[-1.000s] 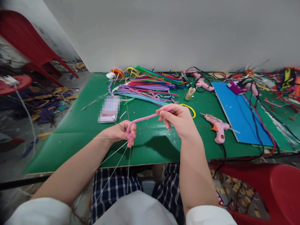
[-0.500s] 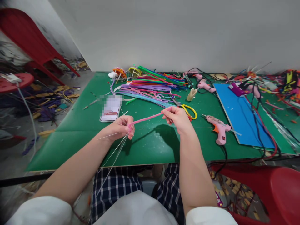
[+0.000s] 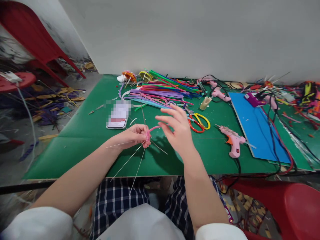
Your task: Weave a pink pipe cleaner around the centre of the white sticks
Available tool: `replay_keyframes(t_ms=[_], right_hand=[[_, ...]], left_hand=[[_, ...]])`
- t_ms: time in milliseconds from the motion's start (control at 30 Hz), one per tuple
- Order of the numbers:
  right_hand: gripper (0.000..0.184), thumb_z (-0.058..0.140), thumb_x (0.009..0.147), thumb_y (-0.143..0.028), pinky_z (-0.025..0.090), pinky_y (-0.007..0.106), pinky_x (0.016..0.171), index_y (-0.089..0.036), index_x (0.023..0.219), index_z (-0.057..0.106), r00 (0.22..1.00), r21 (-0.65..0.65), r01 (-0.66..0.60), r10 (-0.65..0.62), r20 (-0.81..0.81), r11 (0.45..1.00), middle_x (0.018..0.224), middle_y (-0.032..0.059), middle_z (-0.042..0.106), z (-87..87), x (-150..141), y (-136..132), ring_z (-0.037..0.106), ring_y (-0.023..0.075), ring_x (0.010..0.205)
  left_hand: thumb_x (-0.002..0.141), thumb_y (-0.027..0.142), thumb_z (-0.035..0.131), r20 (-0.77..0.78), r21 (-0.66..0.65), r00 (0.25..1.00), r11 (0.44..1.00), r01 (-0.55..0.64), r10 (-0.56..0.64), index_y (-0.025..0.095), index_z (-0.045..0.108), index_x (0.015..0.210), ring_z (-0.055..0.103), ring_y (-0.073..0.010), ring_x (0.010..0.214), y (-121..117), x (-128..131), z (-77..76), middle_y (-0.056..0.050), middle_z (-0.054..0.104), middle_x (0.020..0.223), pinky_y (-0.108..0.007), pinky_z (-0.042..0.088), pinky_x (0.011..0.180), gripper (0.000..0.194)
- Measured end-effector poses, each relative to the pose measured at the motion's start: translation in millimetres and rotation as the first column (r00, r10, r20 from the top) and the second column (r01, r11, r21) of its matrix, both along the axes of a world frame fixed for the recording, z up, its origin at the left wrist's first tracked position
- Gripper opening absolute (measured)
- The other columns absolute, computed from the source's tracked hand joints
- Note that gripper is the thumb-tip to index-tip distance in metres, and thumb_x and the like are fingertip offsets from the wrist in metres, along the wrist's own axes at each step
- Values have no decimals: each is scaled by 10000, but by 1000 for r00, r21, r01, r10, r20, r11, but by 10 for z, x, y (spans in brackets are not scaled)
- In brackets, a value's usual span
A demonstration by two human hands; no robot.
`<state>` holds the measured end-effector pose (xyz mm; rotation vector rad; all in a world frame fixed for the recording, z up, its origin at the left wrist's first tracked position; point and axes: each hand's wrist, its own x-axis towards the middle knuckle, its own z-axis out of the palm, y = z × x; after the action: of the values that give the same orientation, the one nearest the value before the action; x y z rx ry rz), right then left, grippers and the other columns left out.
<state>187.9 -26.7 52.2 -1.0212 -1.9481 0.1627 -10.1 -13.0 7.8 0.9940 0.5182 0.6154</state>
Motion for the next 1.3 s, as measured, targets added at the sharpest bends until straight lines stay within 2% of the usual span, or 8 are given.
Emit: replay_keyframes(t_ms=[100,167,333,533,900,1200,1300], right_hand=[[156,526,815,-177,359,421,986,-242,895,643,971,-105,-232,238,40,967,1017,19,648,-14,-89,-31,479,187,1140],[147,522,820,-172,362,417,983,-235,885,637,945,-193,-320,326,2,928,945,13,668,-60,-110,-14,554,169,1037],[131,530,810,-162,466,303,825,-207,878,633,924,-335,-381,359,-128,862,901,30,641,-113,-101,12,593,136,875],[114,539,801,-153,460,247,715,-202,826,639,939,-364,-344,318,-132,865,812,11,617,-89,-107,-6,575,116,776],[106,561,788,-172,439,241,684,-212,835,648,982,-408,-184,182,-44,894,784,-8,640,-93,-120,-13,573,113,726],[73,539,795,-158,419,227,670,-197,792,601,986,-406,-162,161,-36,899,765,-13,606,-129,-143,15,543,100,728],[74,513,809,-170,422,234,662,-196,791,580,987,-443,-156,154,-41,883,767,-9,590,-142,-147,13,531,101,720]], left_hand=[[703,182,675,3,-2,1000,1000,14,-14,125,577,772,641,-119,604,5,6,-7,-47,690,707,-233,510,595,133],[710,178,670,2,-8,1000,1000,15,-15,130,571,789,640,-111,605,9,6,-5,-41,690,714,-227,510,601,136],[725,192,659,-10,-18,1000,1000,13,-13,137,566,805,635,-105,599,8,7,11,-41,688,712,-214,503,587,135],[719,193,662,-22,-20,1000,1000,-19,18,133,571,783,630,-104,593,1,17,10,-39,680,681,-206,493,579,126],[711,190,660,-22,8,991,991,-134,134,129,587,774,632,-111,607,22,33,2,-33,671,665,-214,498,585,115],[685,199,683,-63,26,976,978,-205,207,136,565,768,641,-130,623,17,42,23,-31,680,663,-246,504,605,158],[667,209,699,-79,20,968,971,-238,239,134,561,761,641,-133,617,15,49,38,-32,681,656,-254,502,607,183]])
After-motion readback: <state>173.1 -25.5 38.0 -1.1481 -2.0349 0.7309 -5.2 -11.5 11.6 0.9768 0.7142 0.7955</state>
